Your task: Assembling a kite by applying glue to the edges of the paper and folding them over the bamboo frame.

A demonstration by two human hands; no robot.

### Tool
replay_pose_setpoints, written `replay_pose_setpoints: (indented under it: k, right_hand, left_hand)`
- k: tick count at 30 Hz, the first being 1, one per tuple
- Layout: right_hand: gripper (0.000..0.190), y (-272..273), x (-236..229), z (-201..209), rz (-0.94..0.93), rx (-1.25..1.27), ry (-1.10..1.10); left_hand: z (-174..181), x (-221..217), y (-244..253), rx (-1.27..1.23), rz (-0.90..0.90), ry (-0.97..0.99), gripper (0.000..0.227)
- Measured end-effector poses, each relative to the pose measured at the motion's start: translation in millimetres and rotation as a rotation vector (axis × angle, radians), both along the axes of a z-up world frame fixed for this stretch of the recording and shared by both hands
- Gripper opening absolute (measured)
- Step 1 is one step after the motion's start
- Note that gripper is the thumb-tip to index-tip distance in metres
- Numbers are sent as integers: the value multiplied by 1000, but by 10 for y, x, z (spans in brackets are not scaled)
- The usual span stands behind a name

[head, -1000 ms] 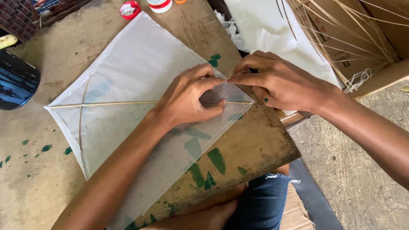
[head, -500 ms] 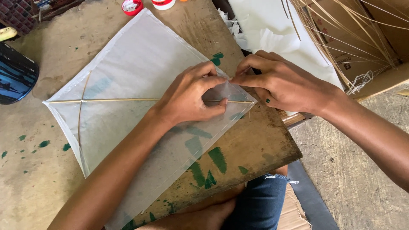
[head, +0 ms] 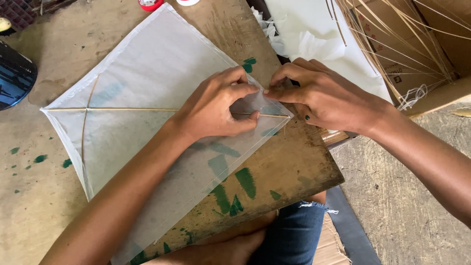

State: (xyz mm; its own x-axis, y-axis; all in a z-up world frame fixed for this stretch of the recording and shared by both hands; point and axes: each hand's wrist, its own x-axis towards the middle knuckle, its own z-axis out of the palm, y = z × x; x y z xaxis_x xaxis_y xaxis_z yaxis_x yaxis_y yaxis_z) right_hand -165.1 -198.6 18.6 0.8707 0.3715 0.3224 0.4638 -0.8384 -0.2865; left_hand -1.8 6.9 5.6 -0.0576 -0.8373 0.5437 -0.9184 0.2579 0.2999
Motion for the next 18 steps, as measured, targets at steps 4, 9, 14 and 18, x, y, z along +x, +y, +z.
replay_pose_setpoints:
  k: [4, 9, 14, 18]
  right_hand:
    - [60, 15, -47, 42, -3, 11, 16]
    - [62, 17, -86, 23, 10, 49, -6]
    - [56, -9, -122, -4, 31, 29, -11]
    - [55, -42, -139, 1, 32, 14, -13]
  left_hand:
    - [-14, 5, 2, 9, 8, -9, 32]
    - [-14, 11, -9, 8, -15, -4, 35]
    - [-36, 18, -13, -2, -20, -5, 38]
    - [-10, 6, -11, -6, -22, 0, 33]
